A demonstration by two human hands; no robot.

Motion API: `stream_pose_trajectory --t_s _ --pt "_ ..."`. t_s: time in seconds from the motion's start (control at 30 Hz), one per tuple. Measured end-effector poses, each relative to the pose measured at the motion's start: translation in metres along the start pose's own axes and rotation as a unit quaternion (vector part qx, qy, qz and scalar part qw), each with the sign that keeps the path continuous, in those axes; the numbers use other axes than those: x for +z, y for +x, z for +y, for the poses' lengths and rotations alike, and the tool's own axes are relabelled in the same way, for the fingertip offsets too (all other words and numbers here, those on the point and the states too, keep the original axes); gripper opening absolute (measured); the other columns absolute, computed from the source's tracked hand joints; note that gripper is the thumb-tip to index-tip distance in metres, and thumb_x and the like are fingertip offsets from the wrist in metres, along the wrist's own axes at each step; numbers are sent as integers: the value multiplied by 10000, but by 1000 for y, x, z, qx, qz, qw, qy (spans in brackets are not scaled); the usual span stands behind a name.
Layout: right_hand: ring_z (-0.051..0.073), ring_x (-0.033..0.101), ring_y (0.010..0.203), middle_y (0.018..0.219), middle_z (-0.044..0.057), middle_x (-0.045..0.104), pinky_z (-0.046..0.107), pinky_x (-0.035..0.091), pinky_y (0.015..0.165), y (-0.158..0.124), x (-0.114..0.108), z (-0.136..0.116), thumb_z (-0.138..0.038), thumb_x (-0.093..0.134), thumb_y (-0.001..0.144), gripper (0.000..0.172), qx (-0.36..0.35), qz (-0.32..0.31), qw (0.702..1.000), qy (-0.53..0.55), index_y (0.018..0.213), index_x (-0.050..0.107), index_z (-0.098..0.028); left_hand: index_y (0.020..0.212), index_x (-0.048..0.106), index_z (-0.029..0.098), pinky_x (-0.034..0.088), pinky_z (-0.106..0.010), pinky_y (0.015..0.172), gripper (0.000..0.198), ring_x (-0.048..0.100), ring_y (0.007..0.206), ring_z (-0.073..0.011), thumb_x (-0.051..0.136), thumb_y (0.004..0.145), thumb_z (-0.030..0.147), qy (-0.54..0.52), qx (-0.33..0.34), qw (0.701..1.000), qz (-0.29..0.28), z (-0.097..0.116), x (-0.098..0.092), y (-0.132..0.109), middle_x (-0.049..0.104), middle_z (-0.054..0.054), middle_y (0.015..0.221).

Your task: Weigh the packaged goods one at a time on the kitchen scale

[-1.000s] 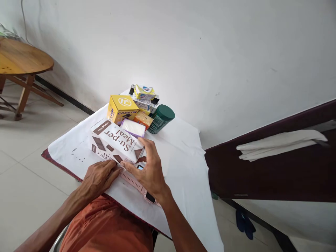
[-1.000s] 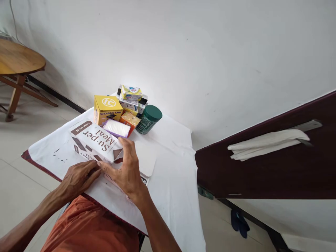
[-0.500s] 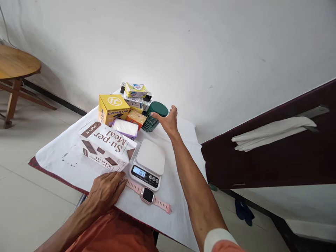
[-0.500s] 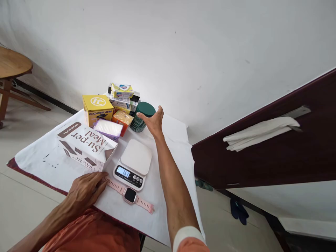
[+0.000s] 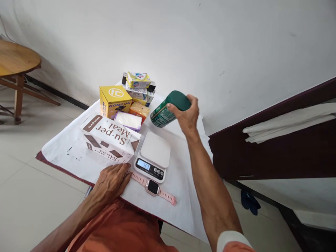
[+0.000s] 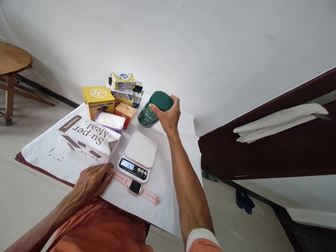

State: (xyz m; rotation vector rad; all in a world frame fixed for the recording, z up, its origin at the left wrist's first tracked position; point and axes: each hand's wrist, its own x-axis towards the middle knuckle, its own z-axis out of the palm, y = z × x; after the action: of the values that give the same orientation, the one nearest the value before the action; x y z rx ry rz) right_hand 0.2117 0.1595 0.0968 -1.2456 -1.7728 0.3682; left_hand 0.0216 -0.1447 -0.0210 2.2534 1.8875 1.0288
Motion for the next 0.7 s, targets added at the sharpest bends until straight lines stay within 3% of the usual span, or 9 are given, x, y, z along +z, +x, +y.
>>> stream_pose_trajectory --t_s 0.17,0.27,0.47,0.7 --pt "386 528 1404 1488 137 561 603 479 1146 -42 -63 -15 -765 834 695 956 -58 -54 997 13 1457 538 -268 1121 618 199 560 -326 657 187 751 717 -206 464 1095 303 11 2 1000 -15 0 -1 -1 777 -25 854" --pt "385 552 1390 1466 124 592 610 495 1137 -74 -83 -27 -761 853 679 955 -53 -85 995 26 1447 555 -279 1111 623 196 555 -327 651 202 753 717 -209 458 1098 313 24 7 1000 -14 -1 -1 -1 786 -38 873" --pt "390 550 1404 1495 129 584 590 503 1139 -113 -86 -42 -734 910 618 1027 -18 -120 992 17 1461 544 -276 1121 624 203 551 -323 659 200 757 736 -211 469 1094 326 28 5 999 -19 -1 0 -1 793 -41 893" --pt "403 435 1523 1645 157 451 595 464 1172 -118 -91 -35 -802 894 583 1232 0 -141 987 75 1597 374 -333 1109 638 206 545 -318 651 204 748 738 -206 477 1092 331 22 -2 1000 -22 -2 1 -2 789 -39 892"
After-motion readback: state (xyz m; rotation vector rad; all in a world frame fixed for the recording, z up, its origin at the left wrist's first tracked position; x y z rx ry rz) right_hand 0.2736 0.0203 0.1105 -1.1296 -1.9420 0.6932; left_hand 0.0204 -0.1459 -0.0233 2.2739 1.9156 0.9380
